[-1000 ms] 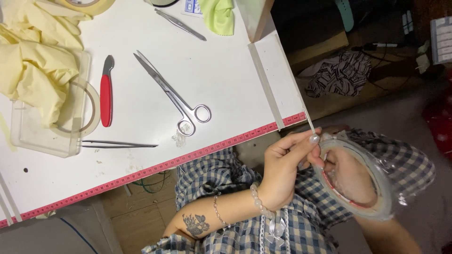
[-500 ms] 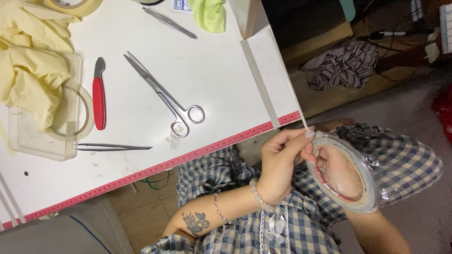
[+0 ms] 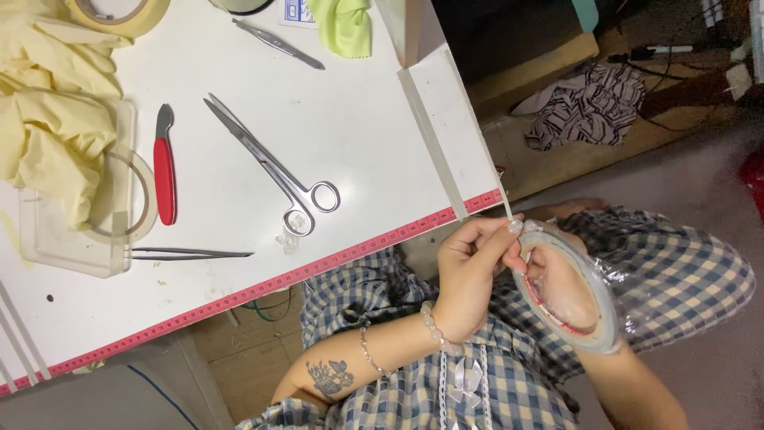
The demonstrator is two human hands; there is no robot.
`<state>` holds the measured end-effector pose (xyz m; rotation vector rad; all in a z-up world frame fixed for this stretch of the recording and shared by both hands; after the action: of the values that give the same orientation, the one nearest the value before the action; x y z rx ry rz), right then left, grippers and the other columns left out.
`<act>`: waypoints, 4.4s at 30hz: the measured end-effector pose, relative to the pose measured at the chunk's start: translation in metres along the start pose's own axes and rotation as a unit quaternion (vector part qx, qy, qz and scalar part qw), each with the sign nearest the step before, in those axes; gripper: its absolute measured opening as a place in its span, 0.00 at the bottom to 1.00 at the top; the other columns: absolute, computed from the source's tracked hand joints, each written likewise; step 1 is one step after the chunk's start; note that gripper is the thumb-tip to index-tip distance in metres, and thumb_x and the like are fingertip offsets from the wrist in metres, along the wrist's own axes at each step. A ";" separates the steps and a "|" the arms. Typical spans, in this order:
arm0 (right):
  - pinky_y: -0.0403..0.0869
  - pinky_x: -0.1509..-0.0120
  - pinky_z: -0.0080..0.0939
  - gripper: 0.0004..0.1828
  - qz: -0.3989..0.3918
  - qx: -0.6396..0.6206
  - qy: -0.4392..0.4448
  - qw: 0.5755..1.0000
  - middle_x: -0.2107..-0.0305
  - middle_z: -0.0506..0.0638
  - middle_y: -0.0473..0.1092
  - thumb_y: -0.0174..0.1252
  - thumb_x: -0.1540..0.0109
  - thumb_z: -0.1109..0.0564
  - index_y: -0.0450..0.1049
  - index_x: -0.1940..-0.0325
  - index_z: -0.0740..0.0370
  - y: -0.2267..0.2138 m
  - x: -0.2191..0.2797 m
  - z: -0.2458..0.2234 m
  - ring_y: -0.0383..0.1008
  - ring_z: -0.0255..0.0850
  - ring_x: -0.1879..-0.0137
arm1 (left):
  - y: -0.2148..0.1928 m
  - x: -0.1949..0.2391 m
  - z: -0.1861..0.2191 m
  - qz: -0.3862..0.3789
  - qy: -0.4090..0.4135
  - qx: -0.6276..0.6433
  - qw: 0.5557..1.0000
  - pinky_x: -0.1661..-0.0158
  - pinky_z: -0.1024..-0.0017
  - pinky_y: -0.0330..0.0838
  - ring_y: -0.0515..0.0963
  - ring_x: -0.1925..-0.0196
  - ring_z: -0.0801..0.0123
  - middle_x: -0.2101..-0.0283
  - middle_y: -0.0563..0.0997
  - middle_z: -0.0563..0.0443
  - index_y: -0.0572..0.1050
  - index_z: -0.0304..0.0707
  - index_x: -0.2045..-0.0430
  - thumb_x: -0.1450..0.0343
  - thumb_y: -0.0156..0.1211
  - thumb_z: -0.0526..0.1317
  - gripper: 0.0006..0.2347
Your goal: Measuring and cutting thin plastic strips from a roll using a ruler, pen, and scissors on a workbench.
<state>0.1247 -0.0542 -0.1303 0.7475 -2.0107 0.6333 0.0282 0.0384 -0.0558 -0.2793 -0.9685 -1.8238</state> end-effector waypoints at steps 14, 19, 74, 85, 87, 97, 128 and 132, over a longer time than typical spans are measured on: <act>0.64 0.76 0.36 0.12 -0.004 -0.086 -0.113 0.990 0.81 0.55 0.63 0.47 0.40 0.59 0.68 0.72 0.72 -0.004 -0.002 0.018 0.62 0.38 0.78 | -0.004 -0.002 0.001 -0.018 0.066 -0.048 0.996 0.78 0.91 0.54 0.71 0.82 0.84 0.85 0.75 0.47 0.77 0.26 0.68 0.31 0.60 0.32 0.05; 0.56 0.84 0.33 0.18 -0.054 -0.026 -0.327 0.943 0.93 0.52 0.57 0.43 0.38 0.59 0.69 0.80 0.68 0.018 0.037 -0.039 0.54 0.35 0.88 | -0.016 -0.001 0.004 -0.045 0.118 -0.117 0.985 0.72 0.86 0.62 0.73 0.76 0.78 0.81 0.74 0.50 0.78 0.29 0.63 0.32 0.62 0.32 0.07; 0.58 0.69 0.34 0.17 -0.201 -0.204 -0.433 0.855 0.77 0.54 0.61 0.45 0.32 0.55 0.67 0.69 0.72 0.030 -0.008 -0.024 0.57 0.37 0.72 | 0.036 0.040 0.127 -0.076 0.583 -0.707 0.392 0.51 0.58 0.59 0.66 0.46 0.55 0.42 0.64 0.46 0.79 0.40 0.55 0.39 0.27 0.69 0.39; 0.62 0.88 0.34 0.22 -0.153 -0.145 -0.426 0.880 0.88 0.51 0.57 0.44 0.35 0.49 0.67 0.75 0.68 0.033 0.026 -0.039 0.50 0.31 0.86 | 0.017 0.042 0.093 -0.074 0.580 -0.690 0.426 0.48 0.60 0.55 0.58 0.43 0.56 0.44 0.62 0.50 0.69 0.57 0.49 0.45 0.30 0.75 0.38; 0.60 0.87 0.31 0.21 -0.142 -0.133 -0.431 0.881 0.88 0.49 0.57 0.42 0.35 0.50 0.67 0.76 0.66 0.033 0.038 -0.045 0.51 0.30 0.87 | 0.013 0.040 0.090 -0.071 0.570 -0.702 0.422 0.47 0.59 0.54 0.58 0.43 0.57 0.44 0.62 0.50 0.70 0.58 0.50 0.46 0.30 0.75 0.38; 0.60 0.71 0.32 0.23 -0.168 -0.092 -0.502 0.843 0.87 0.49 0.60 0.43 0.33 0.48 0.68 0.76 0.64 0.034 0.053 -0.058 0.55 0.34 0.78 | 0.027 -0.019 0.132 -0.104 0.444 -0.760 0.463 0.45 0.53 0.50 0.56 0.40 0.54 0.37 0.60 0.46 0.60 0.43 0.39 0.38 0.33 0.74 0.41; 0.57 0.82 0.28 0.23 -0.109 -0.135 -0.478 0.861 0.92 0.50 0.58 0.42 0.36 0.49 0.65 0.81 0.64 0.038 0.049 -0.048 0.53 0.32 0.88 | -0.034 0.021 0.048 -0.178 0.366 -0.438 0.802 0.61 0.70 0.75 0.81 0.62 0.62 0.63 0.81 0.52 0.78 0.40 0.61 0.32 0.59 0.36 0.08; 0.55 0.81 0.26 0.25 -0.090 -0.125 -0.452 0.878 0.90 0.49 0.57 0.41 0.34 0.46 0.64 0.79 0.64 0.033 0.058 -0.049 0.52 0.32 0.86 | -0.026 0.014 0.038 -0.198 0.289 -0.371 0.860 0.54 0.69 0.72 0.79 0.53 0.62 0.57 0.80 0.50 0.76 0.40 0.55 0.29 0.56 0.37 0.10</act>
<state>0.1030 -0.0135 -0.0609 1.1902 -2.7311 -0.1582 -0.0094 0.0609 -0.0357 0.0280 0.1507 -2.4069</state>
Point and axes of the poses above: each hand's wrist, its own x-axis away from the middle knuckle, its own y-axis out of the palm, z = x × y, the point moved 7 cm from there along -x, towards the middle knuckle
